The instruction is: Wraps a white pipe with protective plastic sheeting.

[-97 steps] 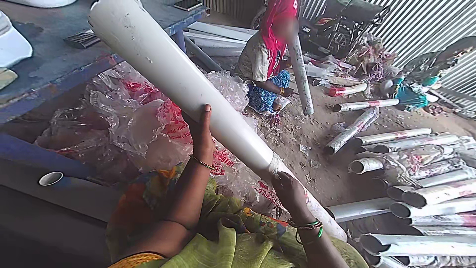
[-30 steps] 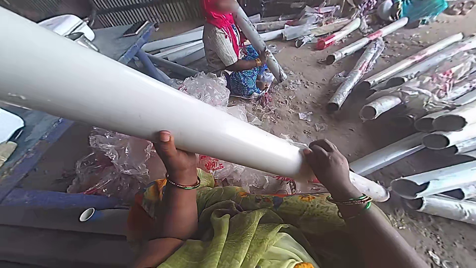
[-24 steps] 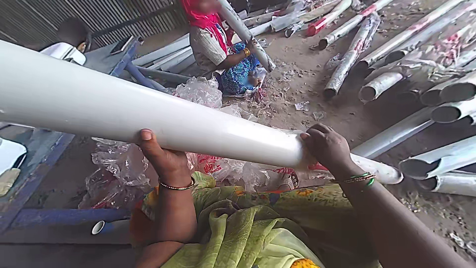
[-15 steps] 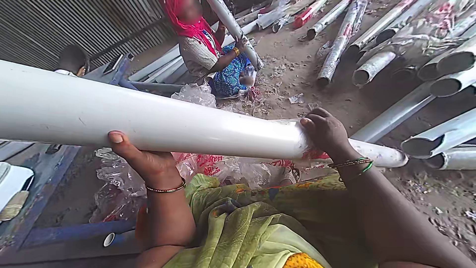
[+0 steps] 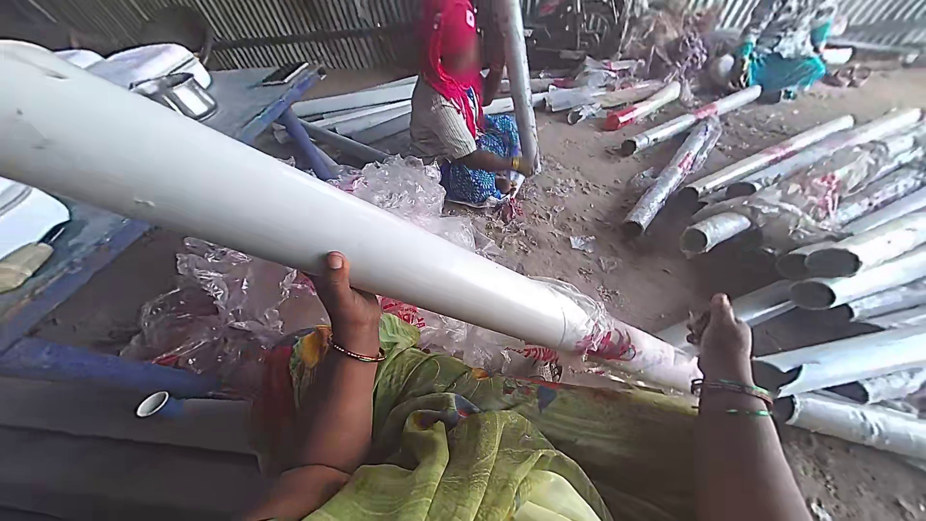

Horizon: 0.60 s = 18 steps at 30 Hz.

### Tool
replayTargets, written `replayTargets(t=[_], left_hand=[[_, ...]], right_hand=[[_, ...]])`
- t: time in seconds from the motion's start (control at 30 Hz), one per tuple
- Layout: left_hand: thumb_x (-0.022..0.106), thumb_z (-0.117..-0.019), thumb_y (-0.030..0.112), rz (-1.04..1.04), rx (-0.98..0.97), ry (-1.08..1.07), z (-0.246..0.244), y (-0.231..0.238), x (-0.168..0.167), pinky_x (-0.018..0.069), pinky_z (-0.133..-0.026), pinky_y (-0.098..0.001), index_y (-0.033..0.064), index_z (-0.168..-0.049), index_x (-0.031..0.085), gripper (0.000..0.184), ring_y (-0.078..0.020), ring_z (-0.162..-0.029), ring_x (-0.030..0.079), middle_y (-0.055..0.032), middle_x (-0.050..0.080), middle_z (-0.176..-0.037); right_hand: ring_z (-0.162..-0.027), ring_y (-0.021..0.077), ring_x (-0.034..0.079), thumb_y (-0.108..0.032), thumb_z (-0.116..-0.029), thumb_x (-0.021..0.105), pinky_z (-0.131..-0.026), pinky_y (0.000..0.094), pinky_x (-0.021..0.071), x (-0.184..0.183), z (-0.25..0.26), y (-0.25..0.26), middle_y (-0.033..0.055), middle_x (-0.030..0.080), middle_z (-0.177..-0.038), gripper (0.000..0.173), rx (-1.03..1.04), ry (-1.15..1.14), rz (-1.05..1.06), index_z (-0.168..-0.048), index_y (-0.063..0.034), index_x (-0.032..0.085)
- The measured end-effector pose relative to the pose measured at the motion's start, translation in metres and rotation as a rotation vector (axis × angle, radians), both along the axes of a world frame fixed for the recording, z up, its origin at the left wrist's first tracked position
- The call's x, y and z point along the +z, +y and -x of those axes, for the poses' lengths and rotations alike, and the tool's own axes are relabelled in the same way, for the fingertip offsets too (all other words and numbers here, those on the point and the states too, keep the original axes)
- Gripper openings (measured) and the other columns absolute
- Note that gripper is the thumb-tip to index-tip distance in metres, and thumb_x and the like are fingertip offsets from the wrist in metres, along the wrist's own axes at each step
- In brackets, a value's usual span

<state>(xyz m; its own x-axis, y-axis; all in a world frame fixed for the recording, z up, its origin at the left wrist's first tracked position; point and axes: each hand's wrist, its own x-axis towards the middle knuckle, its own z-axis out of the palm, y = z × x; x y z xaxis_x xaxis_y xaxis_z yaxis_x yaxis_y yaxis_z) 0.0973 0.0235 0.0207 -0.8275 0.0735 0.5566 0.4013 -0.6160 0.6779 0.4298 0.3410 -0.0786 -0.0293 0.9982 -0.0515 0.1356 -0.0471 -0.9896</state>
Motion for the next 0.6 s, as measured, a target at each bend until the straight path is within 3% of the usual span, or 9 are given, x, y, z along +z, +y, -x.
replayTargets(t=[0.07, 0.17, 0.27, 0.6], left_hand=[[0.085, -0.0620, 0.072, -0.005, 0.003, -0.056, 0.005, 0.001, -0.004, 0.0555, -0.099, -0.0334, 0.0140, -0.141, 0.032, 0.111, -0.0092, -0.114, 0.063, 0.0035, 0.061, -0.122], [0.087, -0.0589, 0.072, -0.021, 0.004, -0.097, 0.011, 0.002, -0.011, 0.0577, -0.094, -0.0303, 0.0142, -0.137, 0.035, 0.110, -0.0062, -0.107, 0.066, 0.0057, 0.063, -0.116], [0.087, -0.0575, 0.072, -0.012, 0.005, -0.145, 0.019, 0.001, -0.021, 0.0584, -0.092, -0.0296, 0.0141, -0.137, 0.035, 0.111, -0.0056, -0.105, 0.066, 0.0061, 0.063, -0.114], [0.085, -0.0602, 0.070, 0.083, 0.051, -0.275, 0.047, -0.001, -0.047, 0.0546, -0.097, -0.0277, 0.0111, -0.151, 0.018, 0.127, -0.0042, -0.114, 0.060, 0.0026, 0.055, -0.127]], right_hand=[[-0.053, 0.0027, 0.043, -0.039, -0.1109, 0.038, -0.054, 0.0227, 0.0409, 0.000, 0.007, -0.002, -0.0059, 0.044, -0.065, 0.045, 0.018, -0.168, -0.003, -0.085, -0.0061, 0.056], [-0.069, 0.0113, 0.048, -0.036, -0.1102, 0.043, -0.068, 0.0342, 0.0429, -0.005, 0.015, 0.000, 0.0074, 0.056, -0.084, 0.047, 0.097, -0.381, -0.046, -0.107, 0.0048, 0.065], [-0.072, 0.0163, 0.050, -0.034, -0.1096, 0.046, -0.071, 0.0405, 0.0427, -0.008, 0.022, 0.005, 0.0137, 0.060, -0.089, 0.044, 0.118, -0.472, -0.078, -0.108, 0.0058, 0.066], [-0.062, 0.0104, 0.045, -0.028, -0.1081, 0.051, -0.061, 0.0322, 0.0416, -0.012, 0.046, 0.015, 0.0063, 0.053, -0.081, 0.032, 0.165, -0.525, -0.015, -0.107, 0.0021, 0.063]])
